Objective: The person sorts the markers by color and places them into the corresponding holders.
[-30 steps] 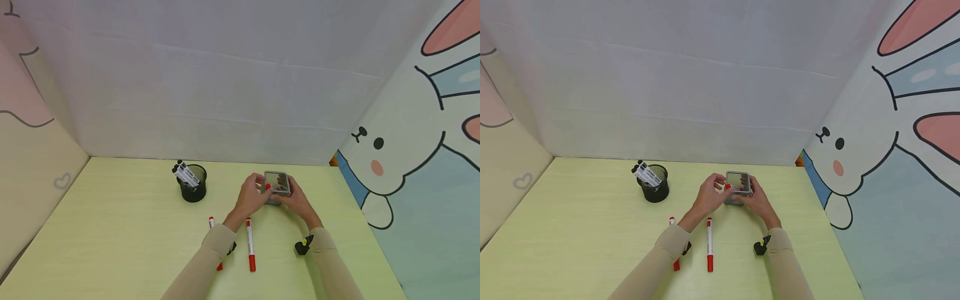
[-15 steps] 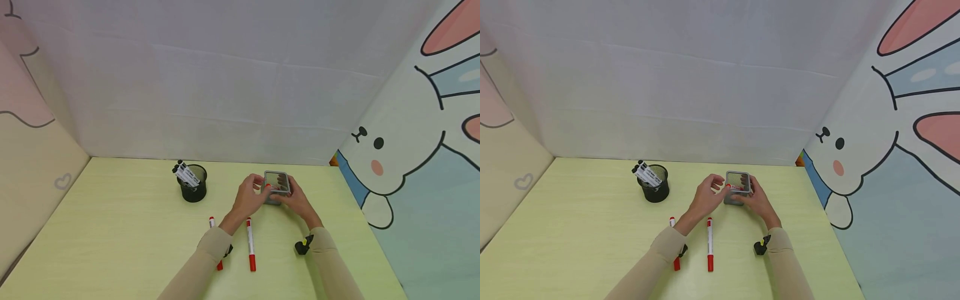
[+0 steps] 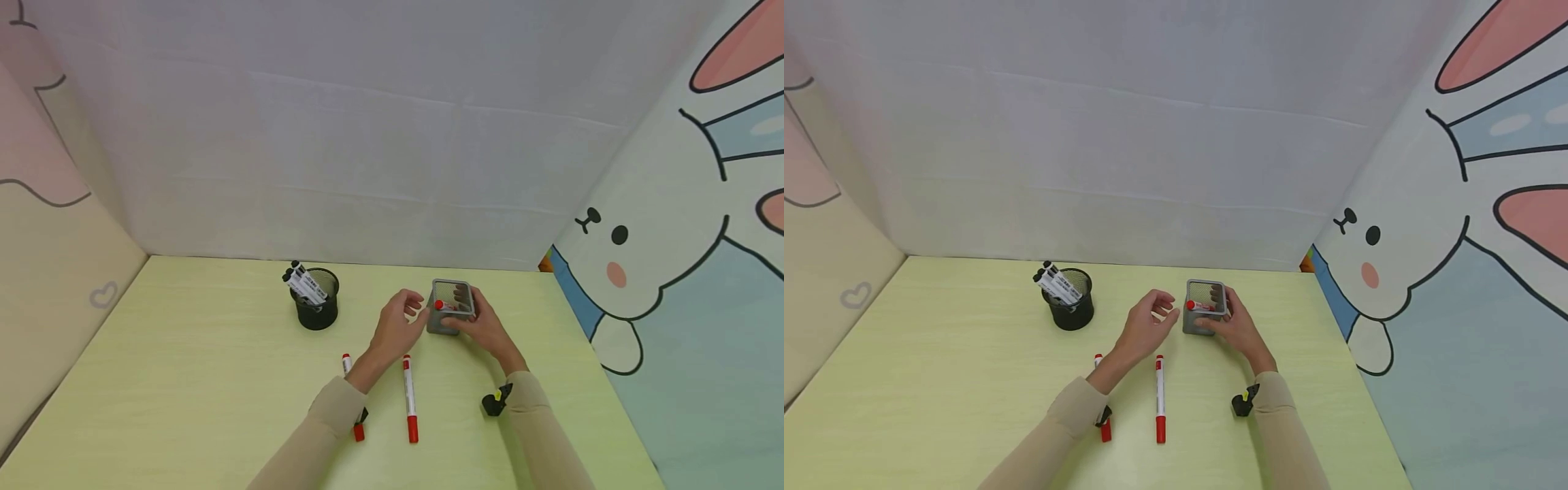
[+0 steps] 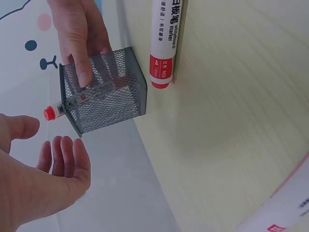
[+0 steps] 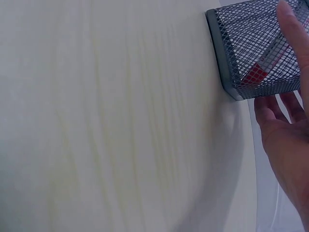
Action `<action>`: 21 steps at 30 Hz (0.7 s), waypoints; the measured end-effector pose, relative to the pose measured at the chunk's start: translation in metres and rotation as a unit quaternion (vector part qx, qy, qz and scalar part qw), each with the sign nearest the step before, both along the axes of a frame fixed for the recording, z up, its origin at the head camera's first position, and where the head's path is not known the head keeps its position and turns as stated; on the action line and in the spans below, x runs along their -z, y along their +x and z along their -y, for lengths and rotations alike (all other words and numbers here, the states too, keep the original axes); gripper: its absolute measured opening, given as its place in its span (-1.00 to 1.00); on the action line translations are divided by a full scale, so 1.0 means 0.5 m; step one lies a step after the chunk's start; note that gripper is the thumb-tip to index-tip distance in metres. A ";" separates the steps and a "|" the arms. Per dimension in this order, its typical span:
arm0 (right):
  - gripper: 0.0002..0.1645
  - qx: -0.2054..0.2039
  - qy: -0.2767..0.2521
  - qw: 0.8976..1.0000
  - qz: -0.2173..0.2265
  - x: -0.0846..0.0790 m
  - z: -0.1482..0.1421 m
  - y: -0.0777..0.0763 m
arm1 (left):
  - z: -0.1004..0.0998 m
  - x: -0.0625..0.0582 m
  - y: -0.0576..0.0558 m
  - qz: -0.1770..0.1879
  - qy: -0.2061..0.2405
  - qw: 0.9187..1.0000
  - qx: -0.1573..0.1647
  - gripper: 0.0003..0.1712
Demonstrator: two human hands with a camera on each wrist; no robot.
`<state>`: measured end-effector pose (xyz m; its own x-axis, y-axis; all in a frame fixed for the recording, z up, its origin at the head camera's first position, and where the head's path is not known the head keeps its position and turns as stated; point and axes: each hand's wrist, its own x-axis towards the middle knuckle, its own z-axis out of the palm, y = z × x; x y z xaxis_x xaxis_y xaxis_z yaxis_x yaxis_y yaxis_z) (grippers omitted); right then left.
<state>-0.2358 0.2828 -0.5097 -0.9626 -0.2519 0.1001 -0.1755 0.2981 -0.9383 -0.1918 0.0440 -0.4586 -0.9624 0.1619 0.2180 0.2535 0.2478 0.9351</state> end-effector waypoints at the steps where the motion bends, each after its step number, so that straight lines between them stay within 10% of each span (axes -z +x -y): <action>1: -0.02 0.000 0.000 1.000 0.001 0.000 -0.001 0.000 | 0.002 0.001 0.002 0.001 0.000 1.000 0.001 -0.76; 21: -0.01 0.002 -0.002 1.000 0.010 -0.003 0.001 -0.001 | 0.026 0.024 0.058 0.024 -0.062 0.998 0.021 -0.72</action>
<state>-0.2364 0.2822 -0.5084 -0.9655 -0.2473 0.0811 -0.1550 0.2956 -0.9427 -0.1629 0.0310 -0.4706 -0.9632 0.2247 0.1477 0.2215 0.3517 0.9095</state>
